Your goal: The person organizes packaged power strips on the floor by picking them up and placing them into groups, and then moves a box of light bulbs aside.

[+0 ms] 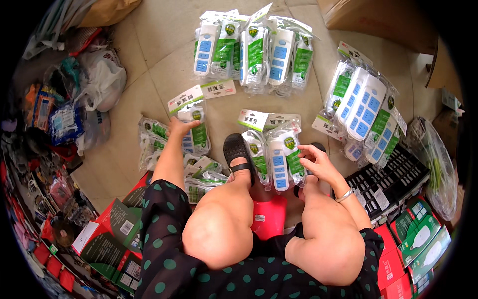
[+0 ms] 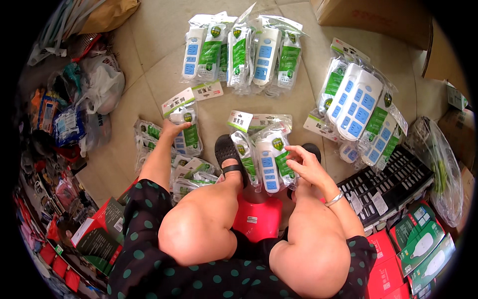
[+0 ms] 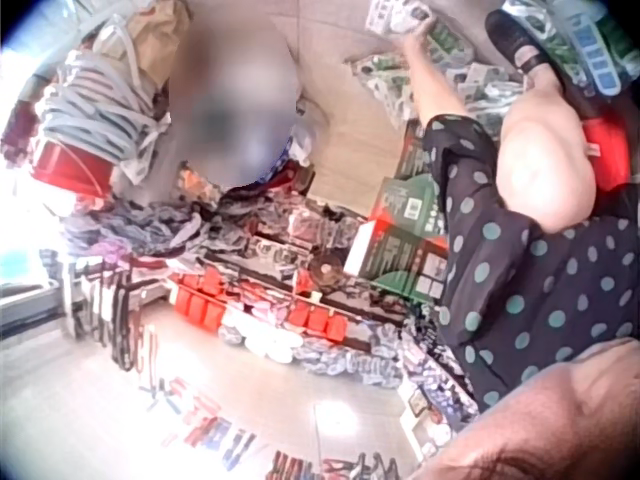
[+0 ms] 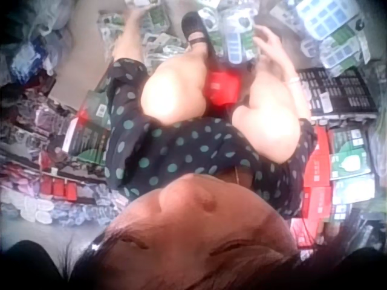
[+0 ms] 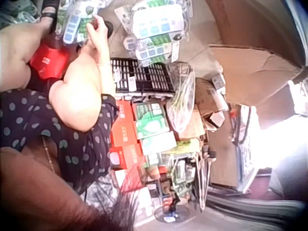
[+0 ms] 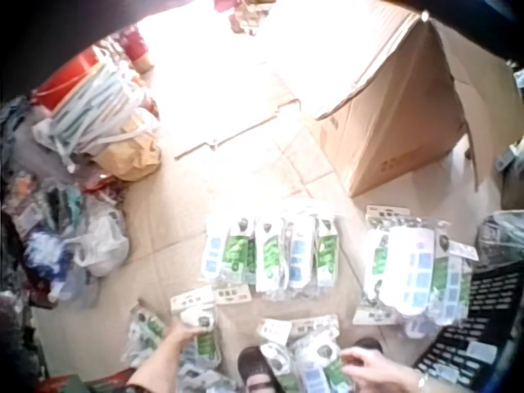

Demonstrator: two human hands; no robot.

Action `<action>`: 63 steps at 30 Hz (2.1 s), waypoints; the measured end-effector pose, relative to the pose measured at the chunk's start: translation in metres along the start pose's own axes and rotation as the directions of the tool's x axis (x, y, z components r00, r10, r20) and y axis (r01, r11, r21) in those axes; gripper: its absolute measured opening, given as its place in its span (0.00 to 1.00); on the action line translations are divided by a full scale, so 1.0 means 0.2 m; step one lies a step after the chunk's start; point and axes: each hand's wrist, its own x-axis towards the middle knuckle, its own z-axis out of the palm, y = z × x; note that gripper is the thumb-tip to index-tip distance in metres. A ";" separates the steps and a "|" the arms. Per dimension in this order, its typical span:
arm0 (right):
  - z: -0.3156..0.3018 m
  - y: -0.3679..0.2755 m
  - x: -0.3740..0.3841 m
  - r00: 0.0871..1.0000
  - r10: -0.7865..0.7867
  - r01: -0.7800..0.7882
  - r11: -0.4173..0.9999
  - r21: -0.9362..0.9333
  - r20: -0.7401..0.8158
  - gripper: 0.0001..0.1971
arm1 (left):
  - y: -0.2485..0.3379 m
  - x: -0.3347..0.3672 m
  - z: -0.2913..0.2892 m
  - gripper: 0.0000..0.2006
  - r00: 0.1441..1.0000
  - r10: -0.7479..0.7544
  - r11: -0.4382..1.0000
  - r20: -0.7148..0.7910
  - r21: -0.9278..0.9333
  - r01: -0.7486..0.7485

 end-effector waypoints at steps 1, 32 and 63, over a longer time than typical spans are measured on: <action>0.00 0.00 0.00 1.000 -0.005 0.005 1.000 0.002 -0.003 0.21 | 0.00 -0.01 0.00 0.53 1.000 0.001 1.000 -0.001 -0.002 -0.001; 0.04 0.09 0.04 0.986 0.097 -0.082 0.991 -0.109 0.136 0.37 | -0.04 -0.81 -0.11 0.23 0.745 0.667 0.689 -0.003 -0.377 -0.619; -0.09 -0.12 -0.02 0.968 -0.134 0.127 0.991 -0.046 -0.214 0.15 | 0.06 -0.80 -0.82 0.13 0.512 0.447 0.786 0.733 -0.050 -0.616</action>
